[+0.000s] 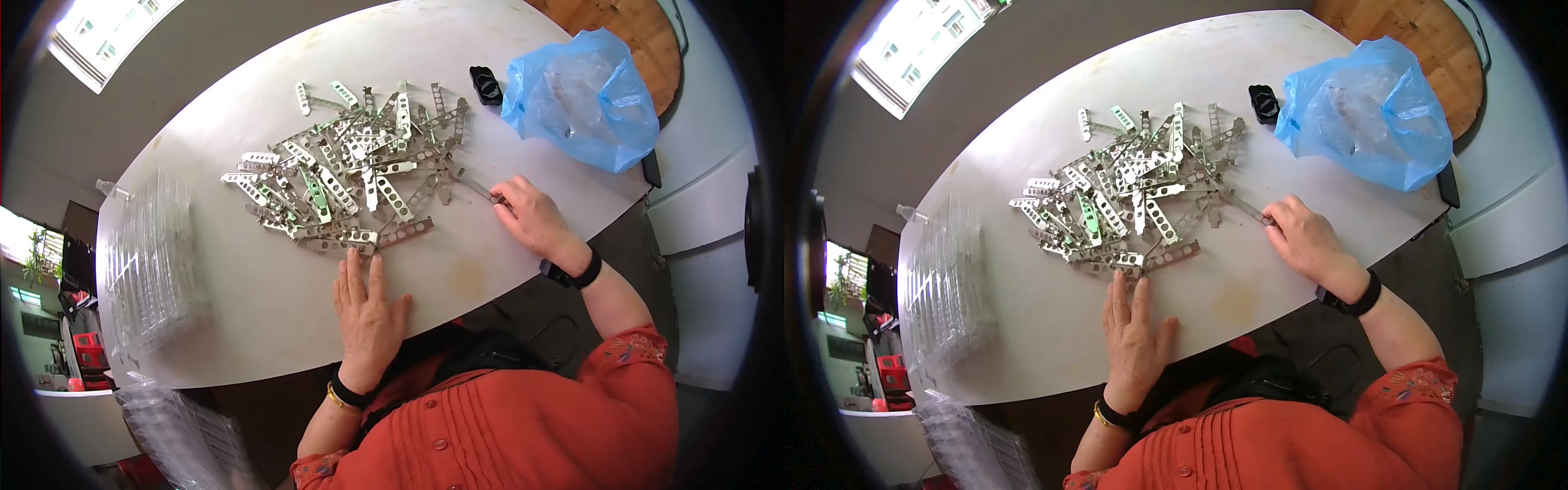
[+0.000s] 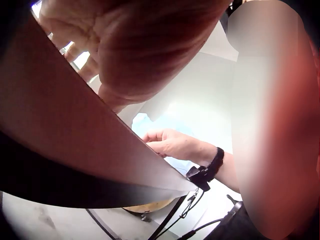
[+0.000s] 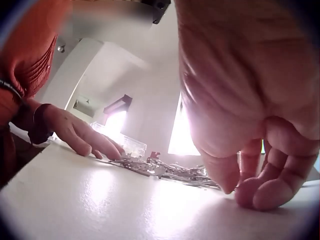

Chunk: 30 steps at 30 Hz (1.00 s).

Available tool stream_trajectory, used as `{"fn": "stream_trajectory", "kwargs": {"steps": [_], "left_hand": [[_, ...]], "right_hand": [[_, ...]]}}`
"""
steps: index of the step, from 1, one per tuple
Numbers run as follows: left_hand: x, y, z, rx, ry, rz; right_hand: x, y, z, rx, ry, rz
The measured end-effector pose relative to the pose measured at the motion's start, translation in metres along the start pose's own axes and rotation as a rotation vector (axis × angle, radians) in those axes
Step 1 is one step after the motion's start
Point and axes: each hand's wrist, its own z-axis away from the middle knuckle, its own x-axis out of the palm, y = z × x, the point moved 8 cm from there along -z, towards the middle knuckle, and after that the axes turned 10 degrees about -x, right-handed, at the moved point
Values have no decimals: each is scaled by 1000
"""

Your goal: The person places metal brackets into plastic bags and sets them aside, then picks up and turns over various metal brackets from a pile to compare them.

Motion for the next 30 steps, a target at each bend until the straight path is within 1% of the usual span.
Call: {"fn": "stream_trajectory", "kwargs": {"steps": [2, 9, 11, 12, 13, 14, 15, 16, 17, 18, 20, 22, 24, 27, 29, 30], "left_hand": [[1, -7, -5, -6, 0, 39], [-1, -17, -8, 50, 23, 61], [-3, -20, -5, 69, 36, 84], [-9, -19, -2, 85, 82, 141], [-14, -19, 1, 97, 123, 198], [-18, -16, 4, 87, 110, 203], [-20, -17, 4, 20, 19, 420], [-19, -19, 5, -56, -70, 634], [-16, -22, 8, -88, -119, 704], [-15, -25, 11, -121, -128, 702], [1, -28, 17, -326, -403, 1357], [1, -35, 22, -387, -417, 1385], [6, -47, 29, -432, -438, 1318], [4, -57, 34, -439, -403, 1303], [3, -61, 35, -455, -369, 1291], [2, -63, 35, -469, -339, 1278]], "right_hand": [[-1, -6, 1, 29, -36, 69], [-16, -6, 23, 128, 1, 109], [-21, -16, 31, 131, 22, 30], [-25, -26, 33, 133, 17, 33], [-18, -31, 38, 279, -65, -225], [-6, -40, 46, 430, -150, -484], [-4, -52, 48, 443, -170, -486], [3, -69, 48, 434, -192, -633], [11, -85, 49, 424, -217, -784], [15, -95, 50, 435, -246, -796], [33, -113, 51, 455, -412, -823], [48, -122, 51, 441, -460, -861], [58, -128, 50, 426, -498, -888], [73, -130, 50, 448, -542, -968], [82, -131, 47, 401, -492, -1196], [83, -132, 45, 401, -493, -1196]]}}
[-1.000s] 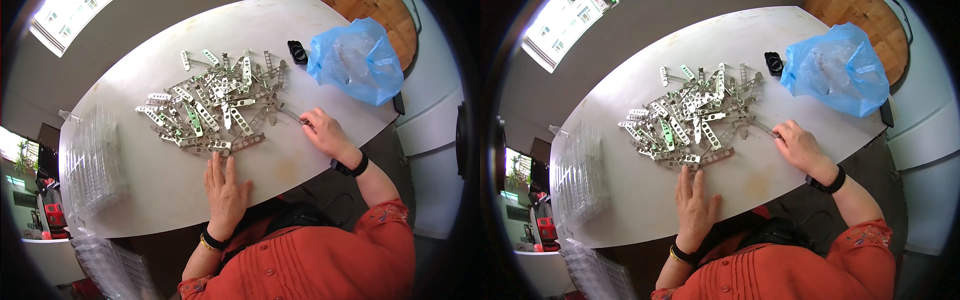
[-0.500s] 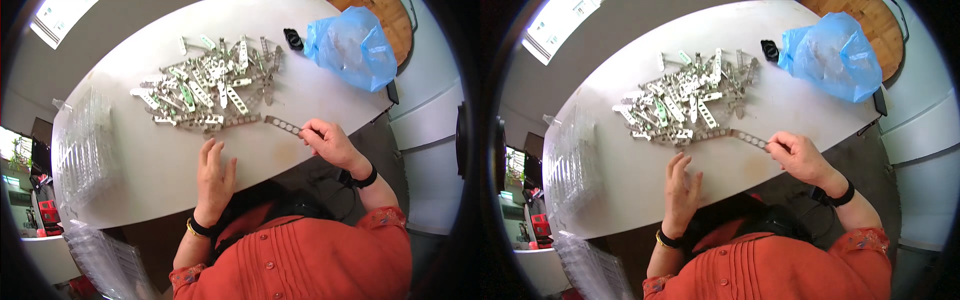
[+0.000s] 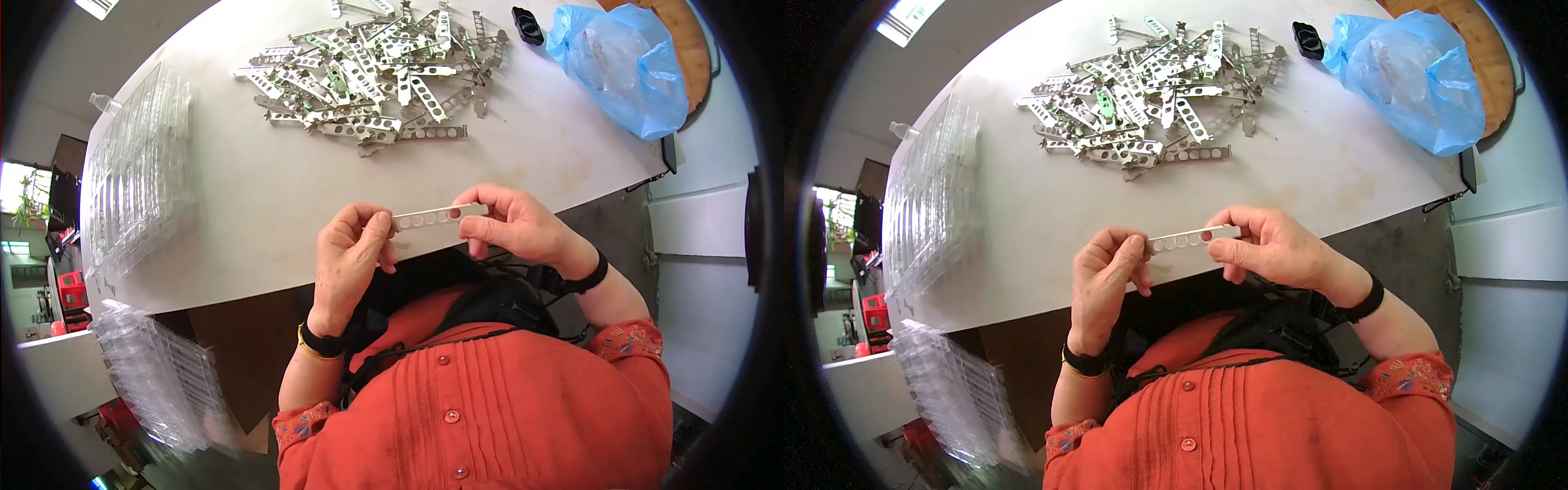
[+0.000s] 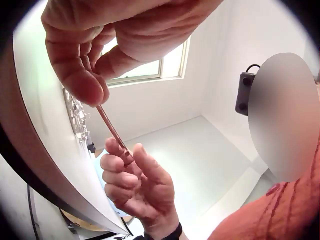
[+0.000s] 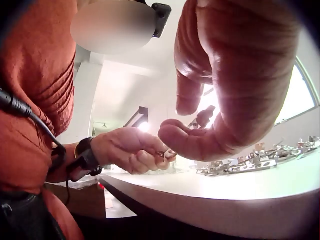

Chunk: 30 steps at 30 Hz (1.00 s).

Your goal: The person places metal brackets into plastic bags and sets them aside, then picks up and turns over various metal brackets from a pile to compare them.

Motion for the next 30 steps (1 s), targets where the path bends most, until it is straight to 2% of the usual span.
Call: {"fn": "stream_trajectory", "kwargs": {"steps": [4, 6, 8, 9, 11, 14, 21, 30], "left_hand": [[-4, -2, -7, 23, 92, -42], [-8, 2, -8, 48, 227, -176], [-8, 0, -10, 35, 247, -177], [-9, -1, -11, 27, 270, -178], [-10, 0, -12, 9, 264, -190], [-9, 3, -13, 10, 260, -190], [-11, -1, -14, 46, 213, -236], [-13, -5, -18, -12, 226, -186]], "right_hand": [[-9, 4, -9, -64, 96, -11], [-18, 6, -12, -64, 121, 7], [-26, 1, -13, -46, 86, 395], [-28, 3, -16, -41, 85, 391], [-32, -12, -19, -253, 125, 571], [-32, -16, -24, -284, 90, 666], [-32, -13, -31, -242, 121, 663], [-38, -8, -37, -267, 189, 653]]}}
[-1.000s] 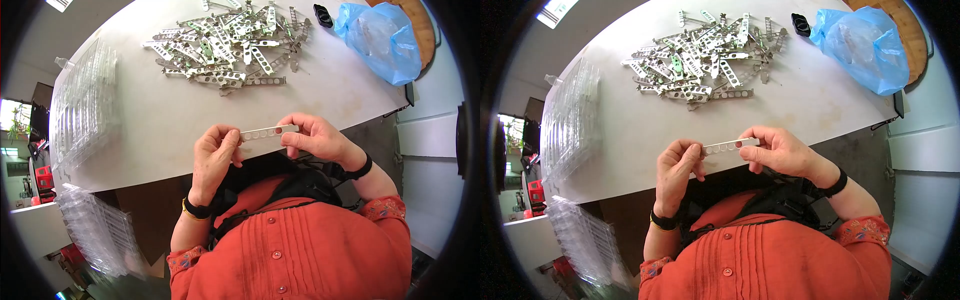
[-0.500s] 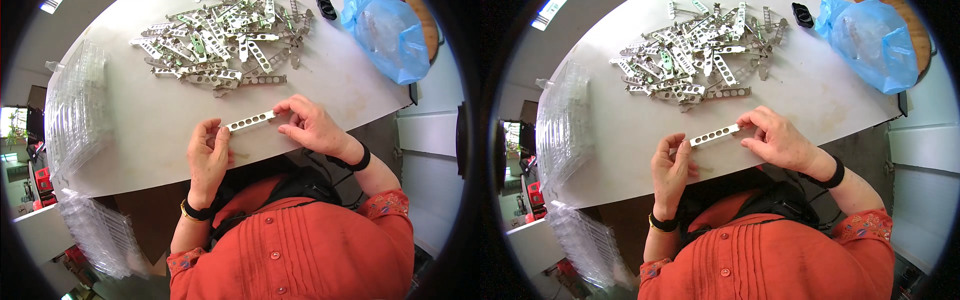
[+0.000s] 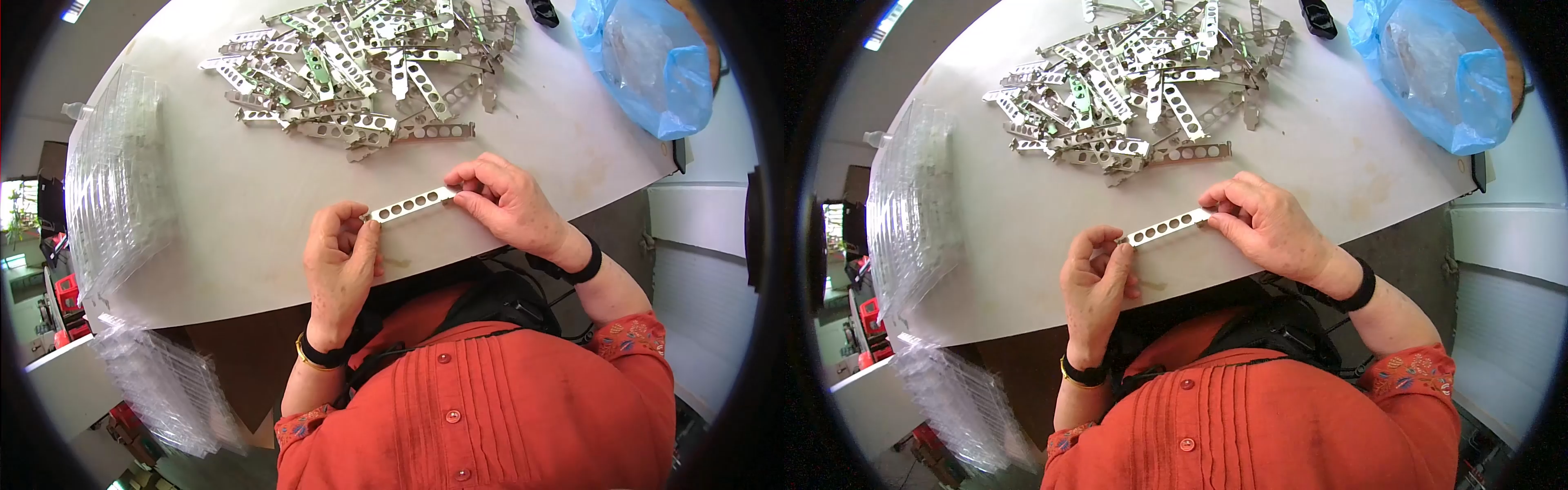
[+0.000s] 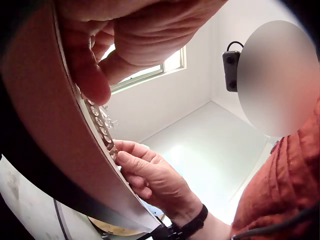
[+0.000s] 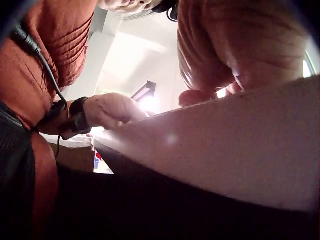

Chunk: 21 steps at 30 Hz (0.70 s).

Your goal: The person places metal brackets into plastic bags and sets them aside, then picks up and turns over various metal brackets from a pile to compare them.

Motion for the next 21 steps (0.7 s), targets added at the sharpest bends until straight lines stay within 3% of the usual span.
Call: {"fn": "stream_trajectory", "kwargs": {"steps": [11, 18, 20, 21], "left_hand": [[0, -2, 1, 89, -57, -29], [4, 0, 7, 60, -93, 58], [5, -2, 7, 105, -117, 4], [8, -2, 9, 143, -139, -51]], "right_hand": [[-1, 7, 2, 79, 38, -99], [-4, 2, 4, 7, 39, -61], [7, 17, 12, 315, -19, -437], [6, 17, 13, 312, -16, -434]]}}
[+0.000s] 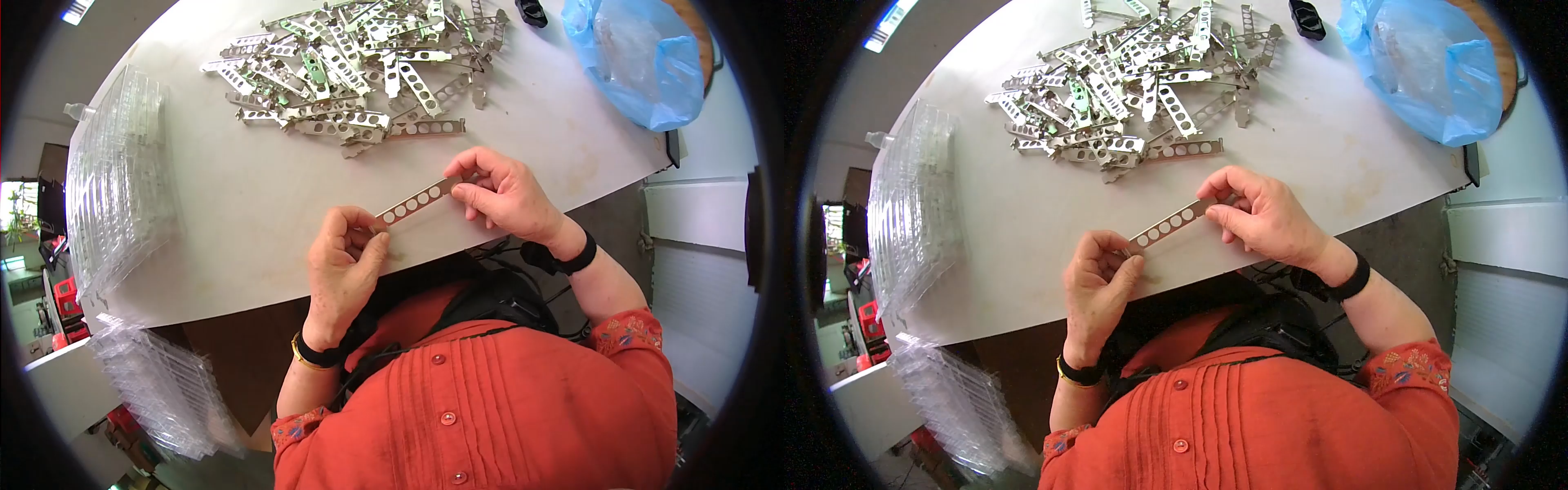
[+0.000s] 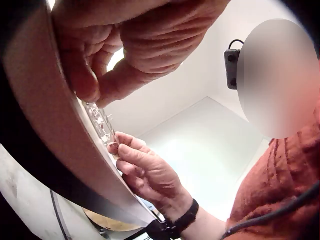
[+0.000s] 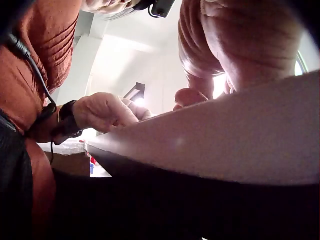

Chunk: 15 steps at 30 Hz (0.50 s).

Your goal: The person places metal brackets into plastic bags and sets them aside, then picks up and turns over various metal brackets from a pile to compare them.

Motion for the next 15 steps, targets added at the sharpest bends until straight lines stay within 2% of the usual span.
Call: {"fn": "stream_trajectory", "kwargs": {"steps": [1, 4, 5, 8, 11, 15], "left_hand": [[1, 1, 2, 5, -1, 1], [22, 0, 13, -225, -156, -80], [26, 0, 15, -219, -155, -81], [50, 0, 23, -264, -334, -32], [54, 7, 24, -305, -337, 30], [56, 15, 18, -306, -327, 0]], "right_hand": [[1, -1, 0, -26, -29, -4], [1, -4, -2, -72, -36, -82], [1, -5, -3, -89, -16, -160], [4, -9, -5, -162, 31, -232], [12, -6, -5, -113, -83, -279], [22, -12, -3, -108, -123, -304]]}}
